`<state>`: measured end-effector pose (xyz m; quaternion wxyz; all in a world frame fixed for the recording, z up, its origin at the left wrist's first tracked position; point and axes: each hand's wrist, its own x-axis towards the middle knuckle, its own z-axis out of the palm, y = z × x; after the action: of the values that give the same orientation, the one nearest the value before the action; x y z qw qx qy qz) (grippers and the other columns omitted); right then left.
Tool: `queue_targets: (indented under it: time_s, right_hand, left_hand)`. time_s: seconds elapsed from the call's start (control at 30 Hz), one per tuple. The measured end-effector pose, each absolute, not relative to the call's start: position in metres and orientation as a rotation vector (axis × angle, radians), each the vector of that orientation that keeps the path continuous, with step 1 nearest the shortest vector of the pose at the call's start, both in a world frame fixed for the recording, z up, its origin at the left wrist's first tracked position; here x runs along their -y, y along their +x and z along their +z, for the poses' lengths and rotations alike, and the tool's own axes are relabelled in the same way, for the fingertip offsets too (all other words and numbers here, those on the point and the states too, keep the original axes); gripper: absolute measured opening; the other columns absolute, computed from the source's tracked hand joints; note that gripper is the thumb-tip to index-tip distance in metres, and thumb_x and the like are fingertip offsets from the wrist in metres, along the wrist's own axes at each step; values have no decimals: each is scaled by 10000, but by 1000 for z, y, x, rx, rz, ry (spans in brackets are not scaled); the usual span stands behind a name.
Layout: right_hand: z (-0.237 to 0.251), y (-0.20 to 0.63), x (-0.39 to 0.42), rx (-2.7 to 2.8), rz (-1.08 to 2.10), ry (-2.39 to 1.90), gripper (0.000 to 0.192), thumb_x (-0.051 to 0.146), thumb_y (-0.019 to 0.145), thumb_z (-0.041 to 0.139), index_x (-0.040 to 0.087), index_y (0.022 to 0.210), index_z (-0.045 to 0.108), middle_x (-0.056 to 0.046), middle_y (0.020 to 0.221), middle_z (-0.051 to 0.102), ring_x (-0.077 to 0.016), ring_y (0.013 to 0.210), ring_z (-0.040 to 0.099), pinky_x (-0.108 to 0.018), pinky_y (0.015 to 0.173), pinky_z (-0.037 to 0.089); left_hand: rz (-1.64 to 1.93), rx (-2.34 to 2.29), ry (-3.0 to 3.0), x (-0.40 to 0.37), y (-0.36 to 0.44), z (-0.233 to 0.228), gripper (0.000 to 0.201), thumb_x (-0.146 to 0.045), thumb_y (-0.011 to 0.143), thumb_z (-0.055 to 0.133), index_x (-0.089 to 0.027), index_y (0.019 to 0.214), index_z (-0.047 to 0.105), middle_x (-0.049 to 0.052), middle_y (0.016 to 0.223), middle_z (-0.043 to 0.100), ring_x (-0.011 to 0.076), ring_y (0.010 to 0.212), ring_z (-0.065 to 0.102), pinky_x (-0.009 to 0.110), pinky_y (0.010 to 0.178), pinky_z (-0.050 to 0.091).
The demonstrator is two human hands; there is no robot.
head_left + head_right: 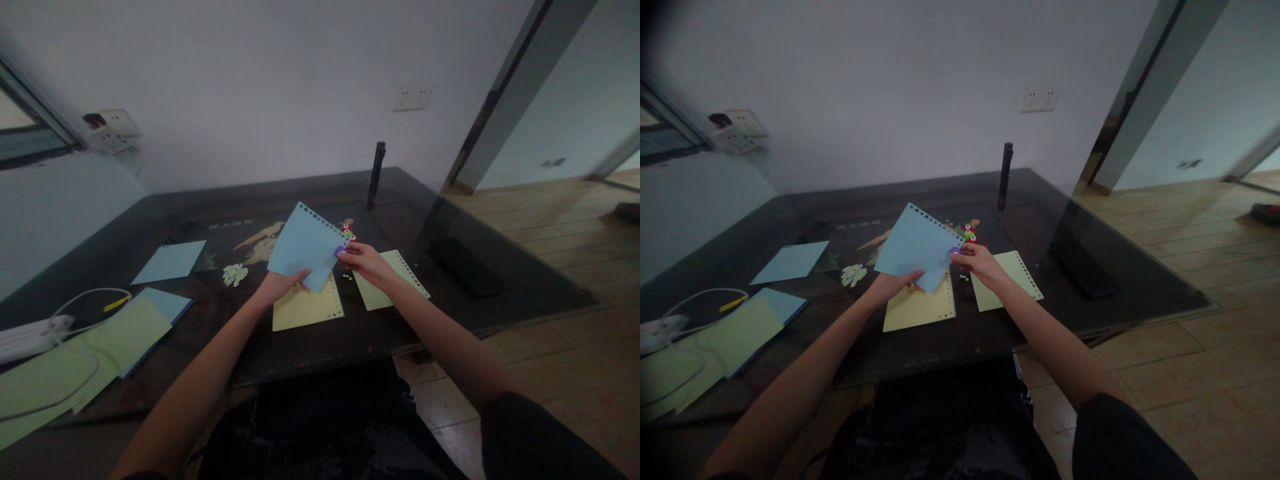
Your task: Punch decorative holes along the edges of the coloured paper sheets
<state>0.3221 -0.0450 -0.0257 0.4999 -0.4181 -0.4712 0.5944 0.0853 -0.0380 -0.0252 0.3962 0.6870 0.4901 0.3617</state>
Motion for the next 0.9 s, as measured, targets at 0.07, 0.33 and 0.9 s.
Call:
queue_targets:
  time_s: [0.07,0.33,0.9]
  right_hand:
    - [-26,322,45,1137,1436,-1013,312,297,626,788,197,890,657,-45,949,669,-137,777,608,-241,587,460]
    - [-27,322,45,1129,1440,-1006,275,274,637,782,198,870,658,-42,941,672,-144,773,608,-257,600,456]
    - [-27,323,45,1133,1432,-986,275,268,638,781,194,876,664,-48,912,672,-148,751,604,-277,602,449]
  left_hand:
    - [913,-1248,1734,38,86,-25,407,-301,713,668,-149,1087,614,118,952,709,249,1094,592,432,1047,357]
    - [902,-1267,1750,40,87,-23,483,-287,727,655,-153,1183,571,135,1092,678,259,1148,567,454,1084,323]
    - [894,-1240,1788,38,85,-25,489,-293,751,639,-164,1214,555,131,1120,670,252,1196,535,447,1091,321]
